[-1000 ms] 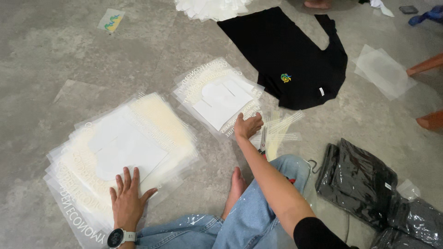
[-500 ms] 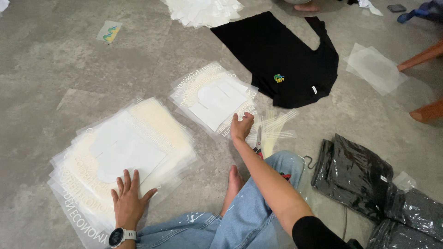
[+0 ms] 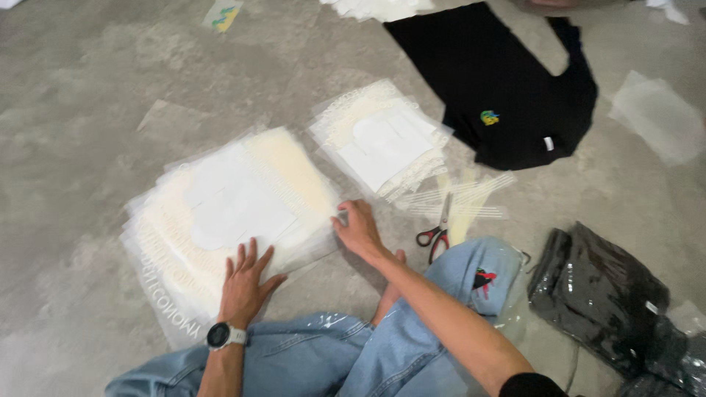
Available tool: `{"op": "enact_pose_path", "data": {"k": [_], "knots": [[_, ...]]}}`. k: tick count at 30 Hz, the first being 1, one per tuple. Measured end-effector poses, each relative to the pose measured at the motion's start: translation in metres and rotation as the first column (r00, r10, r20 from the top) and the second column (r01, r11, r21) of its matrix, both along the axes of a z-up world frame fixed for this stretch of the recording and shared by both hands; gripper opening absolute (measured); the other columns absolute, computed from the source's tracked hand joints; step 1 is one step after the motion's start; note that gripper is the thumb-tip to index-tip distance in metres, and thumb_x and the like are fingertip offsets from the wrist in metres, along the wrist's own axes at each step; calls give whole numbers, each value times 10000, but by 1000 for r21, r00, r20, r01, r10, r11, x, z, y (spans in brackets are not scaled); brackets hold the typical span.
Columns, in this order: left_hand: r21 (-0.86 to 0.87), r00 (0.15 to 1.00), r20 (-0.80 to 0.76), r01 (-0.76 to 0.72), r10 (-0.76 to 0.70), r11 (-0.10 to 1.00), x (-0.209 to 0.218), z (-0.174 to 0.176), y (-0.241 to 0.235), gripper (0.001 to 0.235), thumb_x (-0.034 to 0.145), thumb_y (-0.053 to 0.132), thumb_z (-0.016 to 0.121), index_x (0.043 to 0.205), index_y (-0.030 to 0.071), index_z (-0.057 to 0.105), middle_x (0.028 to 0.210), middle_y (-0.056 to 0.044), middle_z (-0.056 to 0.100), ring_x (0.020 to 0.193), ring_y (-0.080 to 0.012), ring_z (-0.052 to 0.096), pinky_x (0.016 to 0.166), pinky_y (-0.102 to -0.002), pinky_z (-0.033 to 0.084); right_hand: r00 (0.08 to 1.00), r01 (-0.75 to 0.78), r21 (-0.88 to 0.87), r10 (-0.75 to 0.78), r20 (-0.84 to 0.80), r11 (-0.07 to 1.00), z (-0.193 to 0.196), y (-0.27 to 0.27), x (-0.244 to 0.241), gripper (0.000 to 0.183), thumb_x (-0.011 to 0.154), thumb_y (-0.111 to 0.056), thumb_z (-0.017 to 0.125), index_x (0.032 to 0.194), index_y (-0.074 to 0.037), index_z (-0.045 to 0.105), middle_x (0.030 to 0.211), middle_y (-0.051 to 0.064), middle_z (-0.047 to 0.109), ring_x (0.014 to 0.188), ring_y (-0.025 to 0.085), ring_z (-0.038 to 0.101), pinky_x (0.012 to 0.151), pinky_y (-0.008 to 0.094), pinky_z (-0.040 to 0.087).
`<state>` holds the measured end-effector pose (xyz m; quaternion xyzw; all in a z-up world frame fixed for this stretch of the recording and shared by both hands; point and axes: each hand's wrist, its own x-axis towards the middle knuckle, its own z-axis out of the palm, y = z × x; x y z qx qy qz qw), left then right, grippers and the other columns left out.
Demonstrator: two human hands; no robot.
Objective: The person sits on the floor and uses scissors to cut the edges of stacked transparent plastic sheets. They repeatedly trim the sides of the stack, separating the cut strips and moving them aside.
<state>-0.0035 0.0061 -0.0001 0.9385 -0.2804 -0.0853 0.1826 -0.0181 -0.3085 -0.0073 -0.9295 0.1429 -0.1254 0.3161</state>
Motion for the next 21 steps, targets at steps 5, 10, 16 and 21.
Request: {"op": "enact_pose_path", "data": {"k": [5,10,16,21], "knots": [[-44,999,-32,-22,20,999,-6,25,-11,393,1045,481,555,1357,303,712,1520,-58,596,1455,-327,504,1205,-561,392,998,2,106,5,-61,994,23,6,-31,206,966,-285,699,1046,-96,706,919,154,697,955,376,709,851,476,553],[-19,998,63,3,-2,1000,1,-11,-13,302,1076,432,529,1211,309,769,1321,64,732,1294,-156,662,1138,-393,505,950,221,229,-156,-270,948,5,13,-43,437,974,-574,665,1081,-153,716,951,123,776,977,331,754,833,448,582],[-1,998,58,34,-34,999,-6,6,-9,195,974,467,649,1001,341,796,1247,89,762,1219,-179,705,1028,-412,581,955,266,348,-196,-222,899,-11,8,-36,476,883,-414,836,1217,-105,698,1104,165,710,1027,339,737,824,430,569],[-121,991,78,-96,105,988,-10,42,-16,400,1013,421,664,1347,206,711,1417,-64,690,1359,-283,618,1148,-493,482,997,-83,-152,83,-7,985,35,38,-8,465,945,-239,765,1338,-45,610,1282,162,560,1217,404,580,949,534,509]]}}
